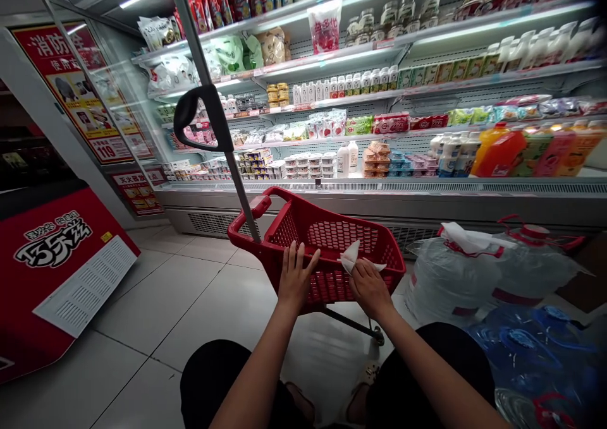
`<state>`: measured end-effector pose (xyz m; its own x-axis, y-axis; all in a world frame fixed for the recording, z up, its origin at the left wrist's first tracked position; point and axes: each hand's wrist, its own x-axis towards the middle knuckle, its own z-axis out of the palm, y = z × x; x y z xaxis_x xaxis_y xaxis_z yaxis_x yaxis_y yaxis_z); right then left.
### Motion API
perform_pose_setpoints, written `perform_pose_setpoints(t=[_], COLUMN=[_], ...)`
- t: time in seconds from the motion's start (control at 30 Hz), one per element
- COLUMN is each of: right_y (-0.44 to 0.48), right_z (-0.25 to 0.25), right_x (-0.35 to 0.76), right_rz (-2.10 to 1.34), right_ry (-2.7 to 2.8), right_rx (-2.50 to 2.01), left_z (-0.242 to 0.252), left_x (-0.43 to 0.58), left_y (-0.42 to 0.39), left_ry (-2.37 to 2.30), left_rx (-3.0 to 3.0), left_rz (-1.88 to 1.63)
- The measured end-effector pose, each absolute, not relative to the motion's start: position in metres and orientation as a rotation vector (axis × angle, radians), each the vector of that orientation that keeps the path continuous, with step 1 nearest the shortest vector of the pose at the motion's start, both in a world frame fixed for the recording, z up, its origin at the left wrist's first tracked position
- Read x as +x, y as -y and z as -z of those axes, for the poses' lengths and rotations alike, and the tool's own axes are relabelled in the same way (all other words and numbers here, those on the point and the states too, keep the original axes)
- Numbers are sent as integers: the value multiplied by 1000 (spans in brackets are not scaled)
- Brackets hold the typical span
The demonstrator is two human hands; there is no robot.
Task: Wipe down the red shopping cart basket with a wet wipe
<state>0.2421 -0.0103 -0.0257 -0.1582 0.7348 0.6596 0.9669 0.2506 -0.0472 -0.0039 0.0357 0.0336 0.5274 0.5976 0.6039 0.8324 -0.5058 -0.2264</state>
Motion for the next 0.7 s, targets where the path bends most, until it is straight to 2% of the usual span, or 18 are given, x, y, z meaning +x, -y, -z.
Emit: perform_pose_setpoints(t=[0.13,0.43,0.7], right_y=[19,6,24], right_z=[31,7,38], right_x=[249,166,259], right_rz=[600,479,590], right_ry=[1896,1981,1997], right_rx=[-1608,-1450,-1565], left_z=[-33,-25,-35], left_x=[6,14,-14], left_y=[-28,-23,-27], left_ry=[1179,1199,1170], left_rx=[-2307,-2300,-2357], left_rz=[700,702,666])
